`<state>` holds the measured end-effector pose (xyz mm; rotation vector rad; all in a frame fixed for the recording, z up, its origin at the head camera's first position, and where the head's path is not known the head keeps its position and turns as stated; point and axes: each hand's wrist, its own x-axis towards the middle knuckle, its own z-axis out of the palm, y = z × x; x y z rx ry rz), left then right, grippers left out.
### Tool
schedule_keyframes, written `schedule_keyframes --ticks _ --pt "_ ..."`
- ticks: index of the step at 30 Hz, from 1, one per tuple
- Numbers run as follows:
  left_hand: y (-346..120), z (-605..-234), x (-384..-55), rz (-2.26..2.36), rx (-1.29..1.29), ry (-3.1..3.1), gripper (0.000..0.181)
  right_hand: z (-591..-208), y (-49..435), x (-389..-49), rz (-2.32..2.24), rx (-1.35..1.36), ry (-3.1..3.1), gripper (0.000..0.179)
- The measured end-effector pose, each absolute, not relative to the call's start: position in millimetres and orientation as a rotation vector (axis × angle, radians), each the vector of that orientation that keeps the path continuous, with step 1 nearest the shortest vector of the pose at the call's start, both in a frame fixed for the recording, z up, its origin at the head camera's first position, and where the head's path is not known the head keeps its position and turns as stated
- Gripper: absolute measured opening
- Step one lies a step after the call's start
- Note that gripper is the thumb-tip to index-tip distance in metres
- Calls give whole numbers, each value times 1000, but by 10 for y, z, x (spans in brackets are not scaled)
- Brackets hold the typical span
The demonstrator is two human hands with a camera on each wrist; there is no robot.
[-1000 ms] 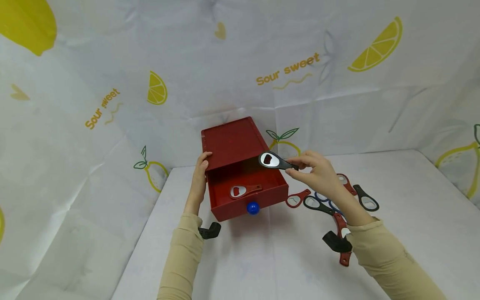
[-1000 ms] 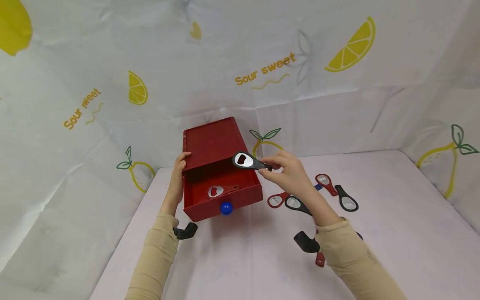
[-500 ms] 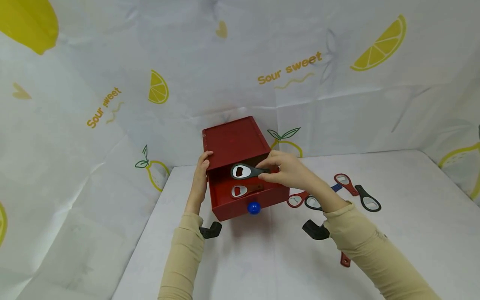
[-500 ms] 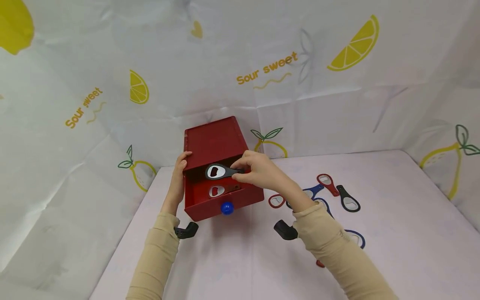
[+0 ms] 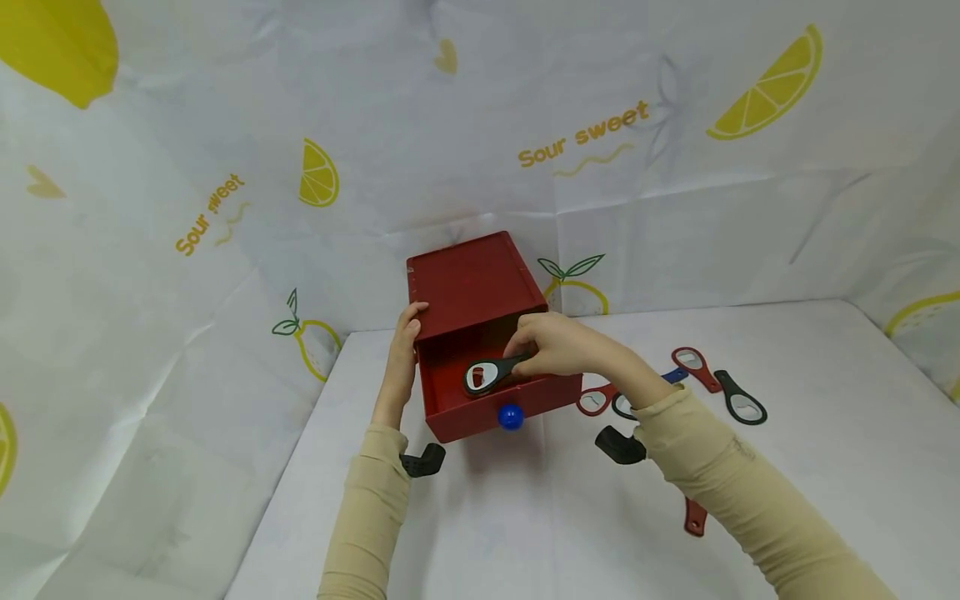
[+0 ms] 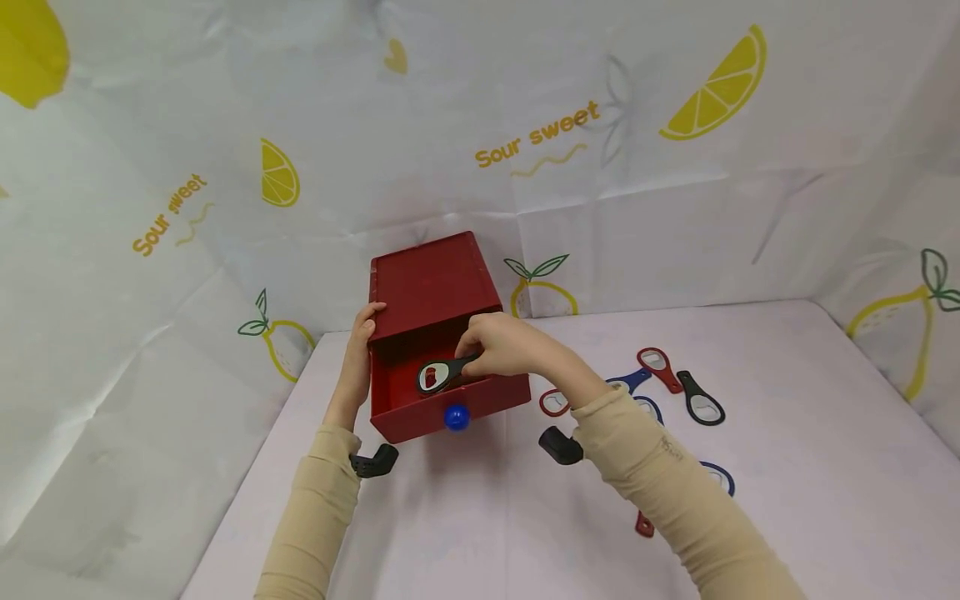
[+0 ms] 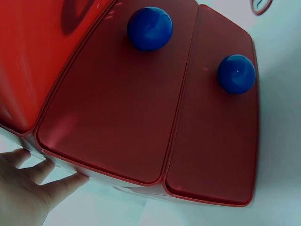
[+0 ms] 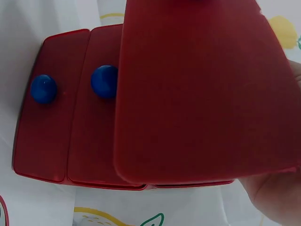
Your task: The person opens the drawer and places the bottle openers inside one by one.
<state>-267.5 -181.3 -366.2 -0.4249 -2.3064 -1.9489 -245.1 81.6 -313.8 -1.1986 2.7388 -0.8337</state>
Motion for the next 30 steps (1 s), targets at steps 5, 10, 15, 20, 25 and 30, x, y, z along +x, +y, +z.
schedule_keyframes --ticks 5,10,15,20,25,30 --pt "-1811 -3657 -2662 -1947 -422 -2314 46 -3132 764 -2474 -714 -1157 2768 21" --pt "-1819 -3657 -2658 -1941 -419 -2314 46 -3123 731 -2463 -636 -1122 2784 22" --pt "-1821 -3657 -2660 -1948 -430 -2302 45 -3112 712 -2457 -615 -1082 2783 34" --pt "-1820 -3666 -2668 -1948 -442 -2301 45 -3118 703 -2458 -607 -1047 2786 42" --pt "-1822 -3671 -2666 -1949 -443 -2301 45 -3117 694 -2445 -602 -1044 2789 46" --pt "-1818 -3661 -2660 -1952 -434 -2299 46 -3124 691 -2446 -613 -1043 2797 47"
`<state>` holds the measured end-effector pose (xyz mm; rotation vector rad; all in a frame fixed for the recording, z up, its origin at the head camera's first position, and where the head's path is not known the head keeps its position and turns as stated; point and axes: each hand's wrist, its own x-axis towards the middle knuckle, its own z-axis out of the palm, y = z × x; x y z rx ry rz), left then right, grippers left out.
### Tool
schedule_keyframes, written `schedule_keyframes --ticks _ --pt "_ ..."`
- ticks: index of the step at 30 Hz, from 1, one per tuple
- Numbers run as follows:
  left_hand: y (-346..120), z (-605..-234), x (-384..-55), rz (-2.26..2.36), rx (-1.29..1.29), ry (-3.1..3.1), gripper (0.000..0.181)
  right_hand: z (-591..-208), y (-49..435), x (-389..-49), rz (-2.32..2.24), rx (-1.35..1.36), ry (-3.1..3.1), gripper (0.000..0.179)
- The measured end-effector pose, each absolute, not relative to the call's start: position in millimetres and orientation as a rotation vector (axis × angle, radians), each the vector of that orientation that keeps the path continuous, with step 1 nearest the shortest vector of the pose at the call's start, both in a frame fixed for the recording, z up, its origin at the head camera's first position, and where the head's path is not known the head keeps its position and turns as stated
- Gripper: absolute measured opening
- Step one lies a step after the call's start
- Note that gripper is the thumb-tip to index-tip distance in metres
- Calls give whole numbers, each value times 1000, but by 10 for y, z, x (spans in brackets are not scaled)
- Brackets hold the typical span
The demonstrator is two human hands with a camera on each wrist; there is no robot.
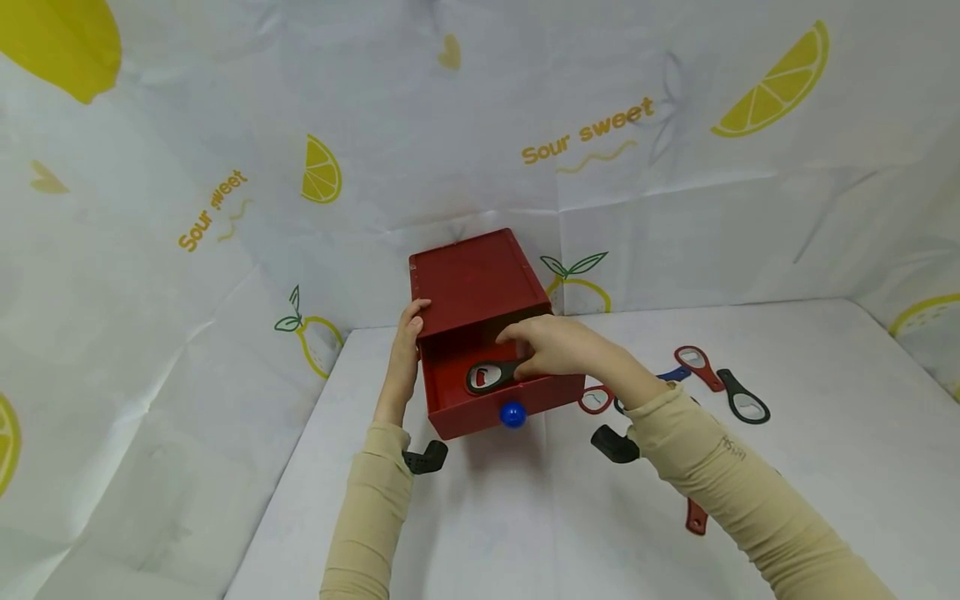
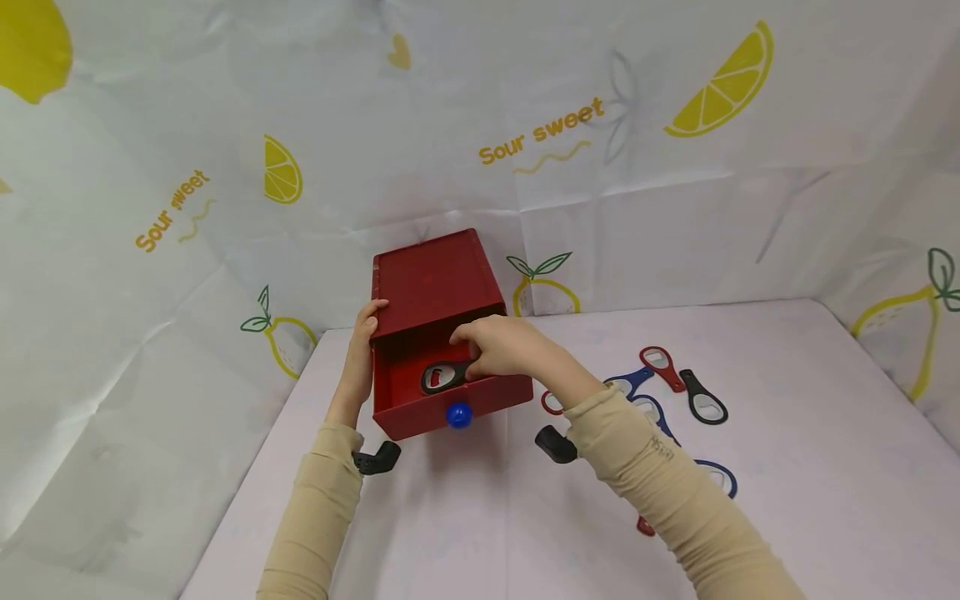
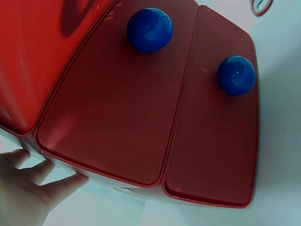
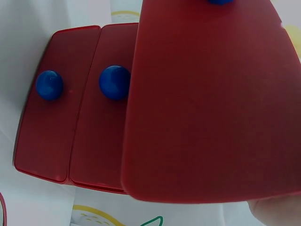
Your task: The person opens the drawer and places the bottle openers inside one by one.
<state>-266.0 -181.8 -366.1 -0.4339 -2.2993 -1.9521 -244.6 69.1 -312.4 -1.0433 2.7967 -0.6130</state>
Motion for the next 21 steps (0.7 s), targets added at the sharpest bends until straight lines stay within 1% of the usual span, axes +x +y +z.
schedule_keyframes --ticks 8,21 --pt "-1817 -3659 -2661 -1949 -448 -2297 48 -3133 703 -2455 -646 -1057 2793 44" --pt "-1819 -3670 -2670 -1942 -446 -2301 47 -3095 791 -2448 -879 -1114 2721 41"
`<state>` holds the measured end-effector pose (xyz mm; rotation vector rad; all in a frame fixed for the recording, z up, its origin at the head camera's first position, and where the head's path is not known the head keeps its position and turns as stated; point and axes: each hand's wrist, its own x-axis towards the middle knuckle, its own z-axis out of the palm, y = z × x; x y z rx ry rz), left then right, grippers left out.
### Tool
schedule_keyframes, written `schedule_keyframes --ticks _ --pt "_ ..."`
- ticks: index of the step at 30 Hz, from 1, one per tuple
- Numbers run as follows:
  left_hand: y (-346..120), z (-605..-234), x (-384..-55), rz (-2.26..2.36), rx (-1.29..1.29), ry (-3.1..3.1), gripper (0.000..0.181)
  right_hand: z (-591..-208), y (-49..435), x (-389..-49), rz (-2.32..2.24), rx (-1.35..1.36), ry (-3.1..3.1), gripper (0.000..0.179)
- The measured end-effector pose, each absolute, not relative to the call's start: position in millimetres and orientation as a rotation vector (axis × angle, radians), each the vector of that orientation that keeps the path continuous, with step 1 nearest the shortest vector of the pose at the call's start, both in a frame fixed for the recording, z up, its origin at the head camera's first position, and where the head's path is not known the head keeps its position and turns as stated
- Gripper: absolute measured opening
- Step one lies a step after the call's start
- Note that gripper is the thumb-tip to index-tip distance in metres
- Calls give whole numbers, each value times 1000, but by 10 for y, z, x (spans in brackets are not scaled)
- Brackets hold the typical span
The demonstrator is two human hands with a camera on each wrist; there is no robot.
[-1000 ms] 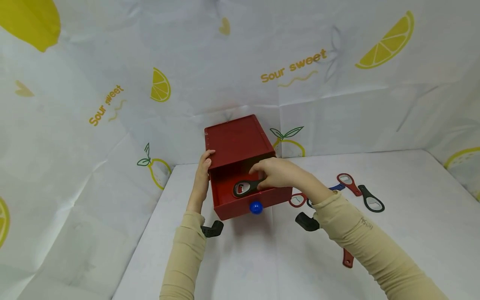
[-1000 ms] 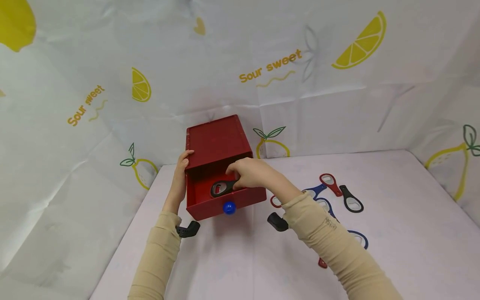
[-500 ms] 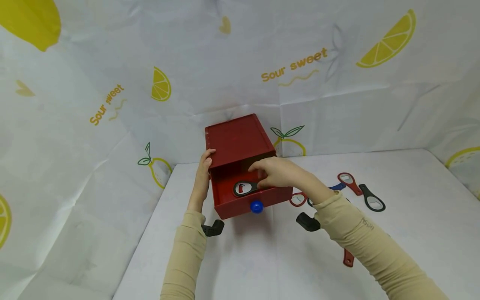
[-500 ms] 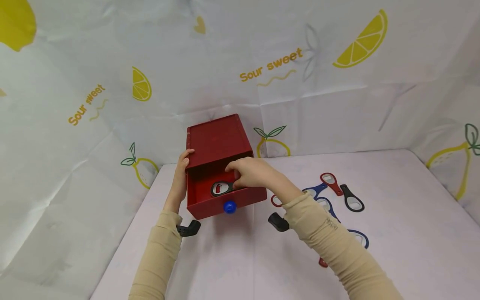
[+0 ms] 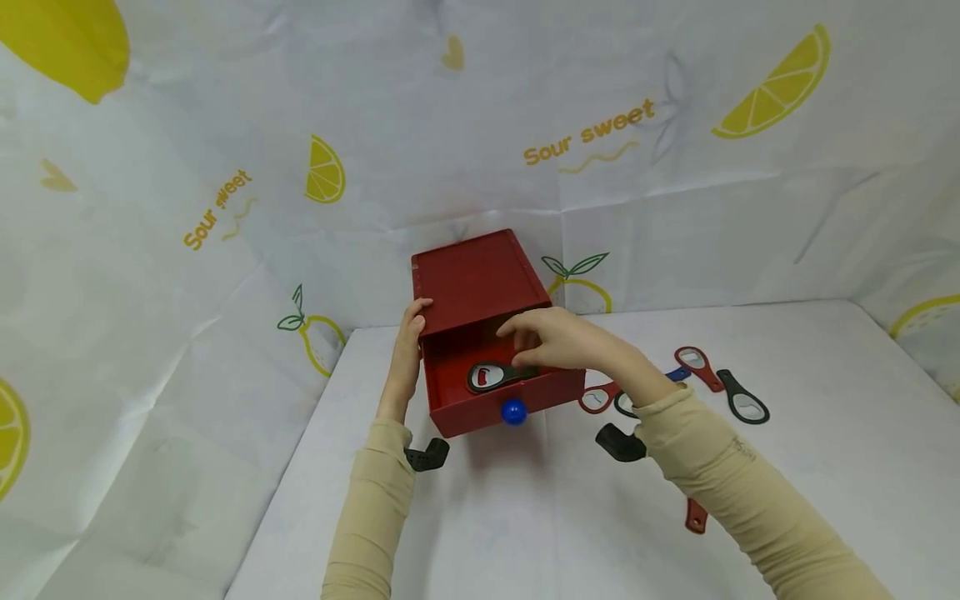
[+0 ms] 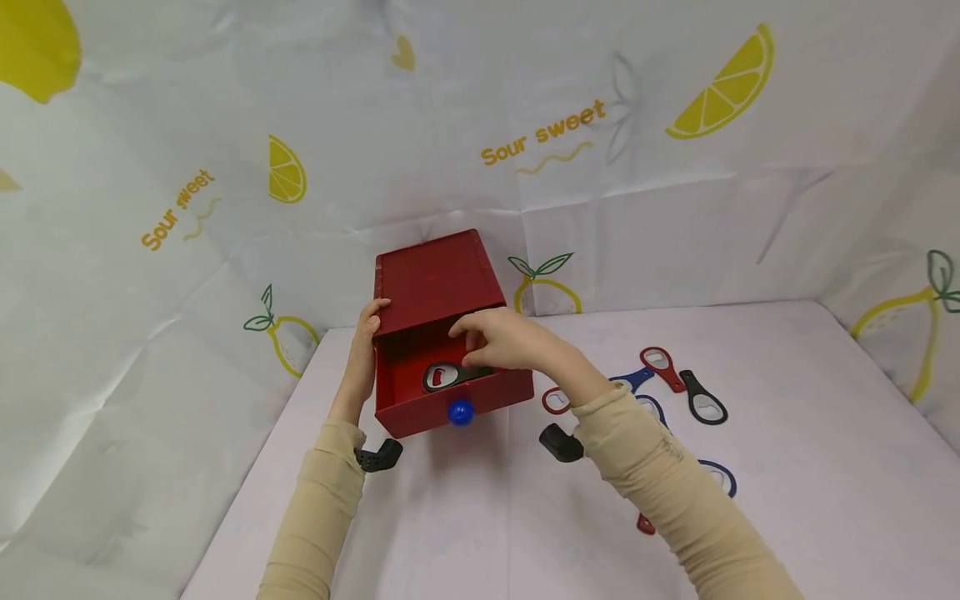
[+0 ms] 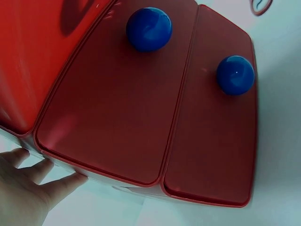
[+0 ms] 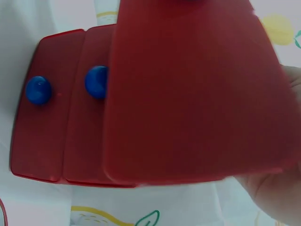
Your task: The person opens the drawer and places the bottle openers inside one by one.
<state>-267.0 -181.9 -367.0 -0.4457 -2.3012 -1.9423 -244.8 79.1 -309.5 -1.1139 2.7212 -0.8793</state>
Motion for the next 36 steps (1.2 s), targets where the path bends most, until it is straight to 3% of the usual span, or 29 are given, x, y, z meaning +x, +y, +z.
schedule_keyframes --ticks 17,36 --pt "-1822 -3684 -2675 -1937 -443 -2297 47 -2997 1351 -2307 -1199 -1142 2799 36" --pt "-1830 -3691 -2679 -1934 -459 -2293 46 -3451 2162 -2075 -1296 -712 3104 29"
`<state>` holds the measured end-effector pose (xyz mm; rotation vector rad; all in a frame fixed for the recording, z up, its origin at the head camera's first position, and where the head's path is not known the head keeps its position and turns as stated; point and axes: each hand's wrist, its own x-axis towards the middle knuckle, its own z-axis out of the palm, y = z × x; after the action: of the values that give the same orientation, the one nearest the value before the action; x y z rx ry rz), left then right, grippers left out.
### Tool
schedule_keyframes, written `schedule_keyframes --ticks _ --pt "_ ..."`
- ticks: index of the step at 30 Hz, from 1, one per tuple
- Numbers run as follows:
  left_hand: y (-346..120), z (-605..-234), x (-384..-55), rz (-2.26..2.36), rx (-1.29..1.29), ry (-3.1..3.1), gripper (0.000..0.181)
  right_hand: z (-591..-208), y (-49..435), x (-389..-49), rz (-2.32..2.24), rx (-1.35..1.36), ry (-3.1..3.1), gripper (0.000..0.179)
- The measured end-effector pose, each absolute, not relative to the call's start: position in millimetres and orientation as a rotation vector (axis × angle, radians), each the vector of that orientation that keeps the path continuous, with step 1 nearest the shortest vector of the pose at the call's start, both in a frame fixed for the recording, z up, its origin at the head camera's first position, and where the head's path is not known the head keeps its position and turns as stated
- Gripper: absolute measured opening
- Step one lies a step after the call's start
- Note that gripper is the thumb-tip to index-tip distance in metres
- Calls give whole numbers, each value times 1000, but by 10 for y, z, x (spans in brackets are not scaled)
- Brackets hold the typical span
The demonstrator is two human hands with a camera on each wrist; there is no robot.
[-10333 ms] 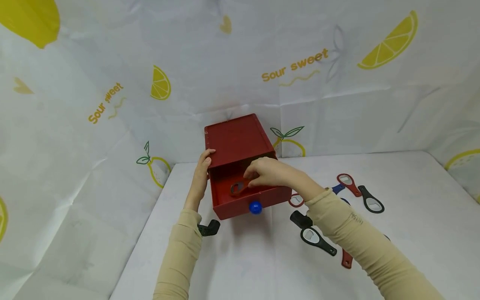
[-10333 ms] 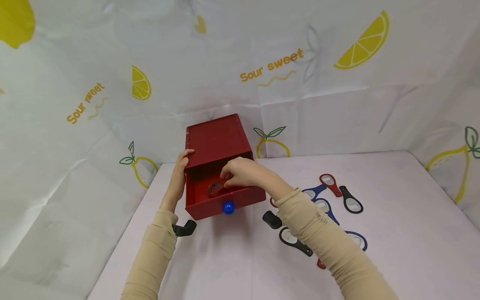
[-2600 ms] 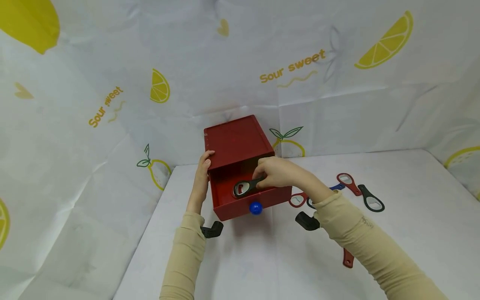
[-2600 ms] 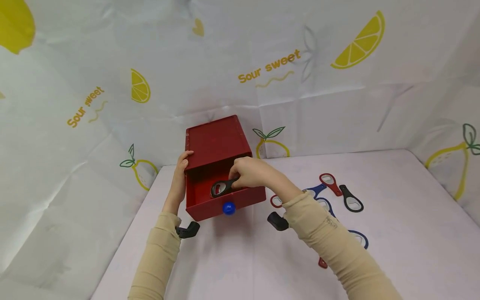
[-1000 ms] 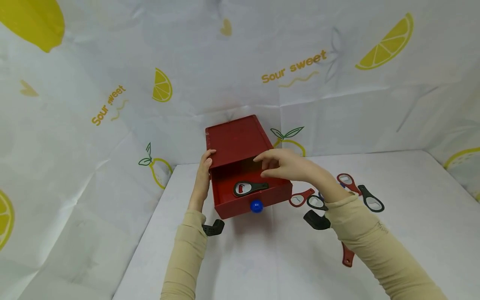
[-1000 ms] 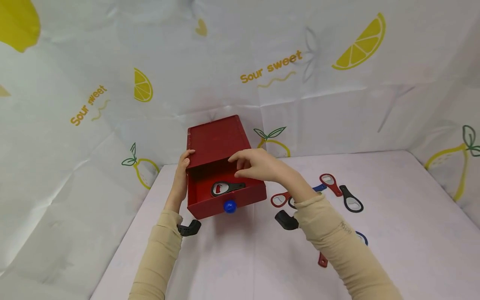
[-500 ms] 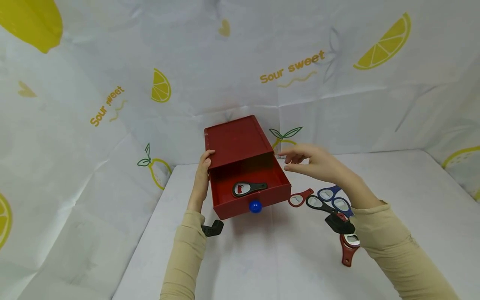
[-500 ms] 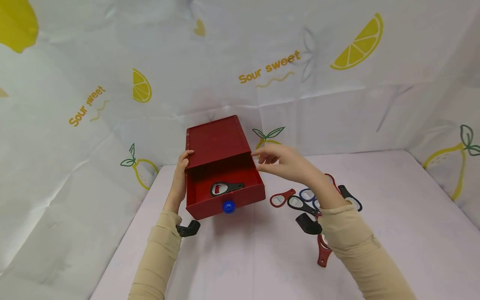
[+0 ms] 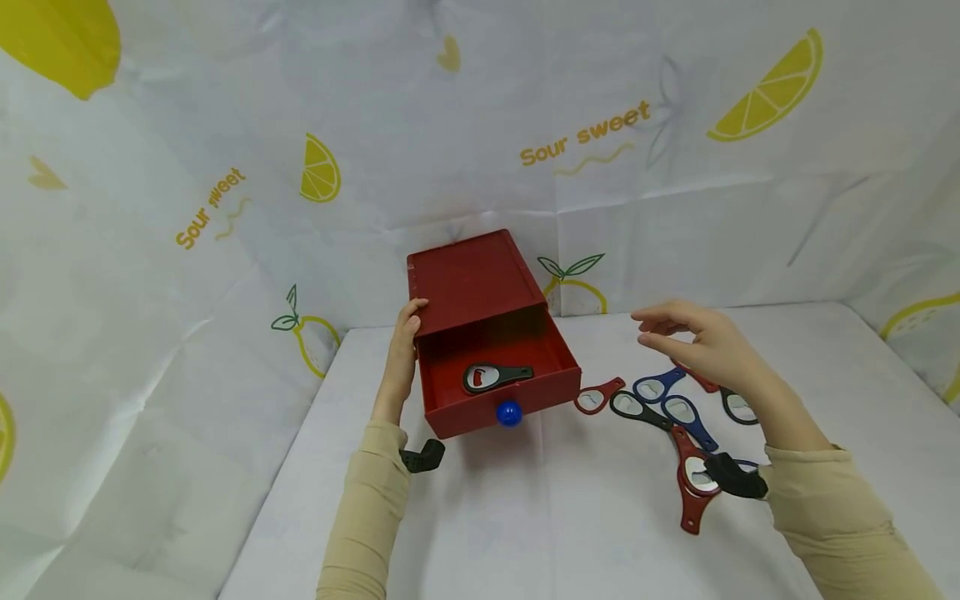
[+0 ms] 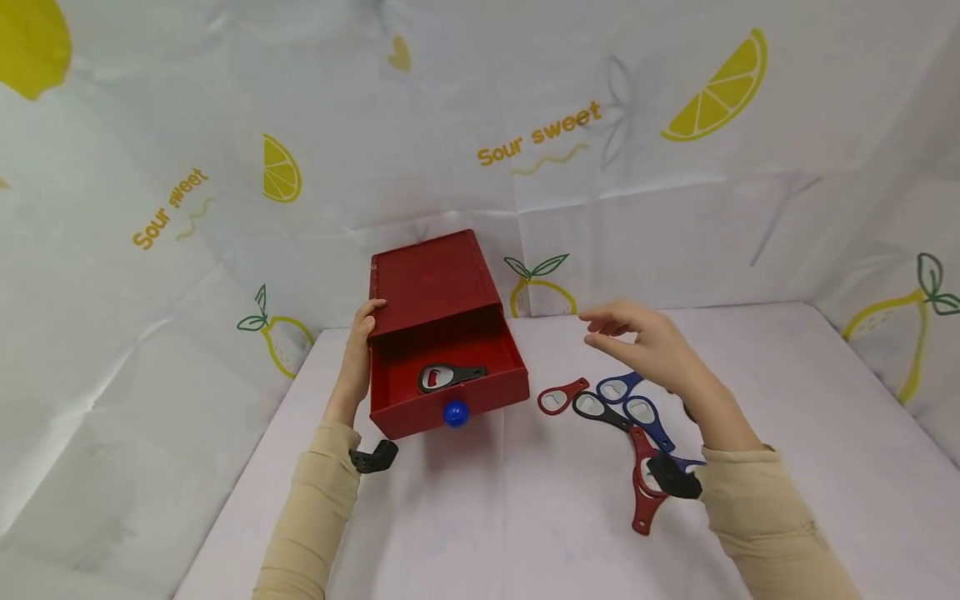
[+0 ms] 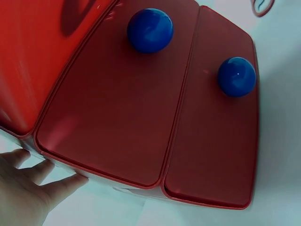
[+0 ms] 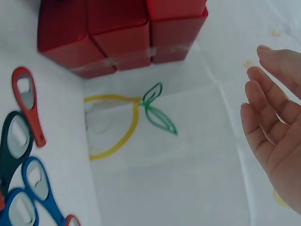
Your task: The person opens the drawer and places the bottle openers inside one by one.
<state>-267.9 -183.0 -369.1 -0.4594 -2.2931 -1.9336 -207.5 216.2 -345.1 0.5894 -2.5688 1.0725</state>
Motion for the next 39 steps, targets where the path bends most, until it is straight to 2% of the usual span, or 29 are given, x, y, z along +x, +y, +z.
schedule_keyframes --ticks 15,29,39 --pt "-1830 -3674 -2683 -1928 -457 -2295 46 -4011 2656 -1949 1022 405 -2775 39" --pt "-1828 -3684 -2666 -1932 -448 -2289 46 -4444 2743 -1938 959 338 -3030 47" --pt "-1818 -3678 -2668 -1940 -451 -2288 45 -4670 2781 -1928 899 370 -3094 42"
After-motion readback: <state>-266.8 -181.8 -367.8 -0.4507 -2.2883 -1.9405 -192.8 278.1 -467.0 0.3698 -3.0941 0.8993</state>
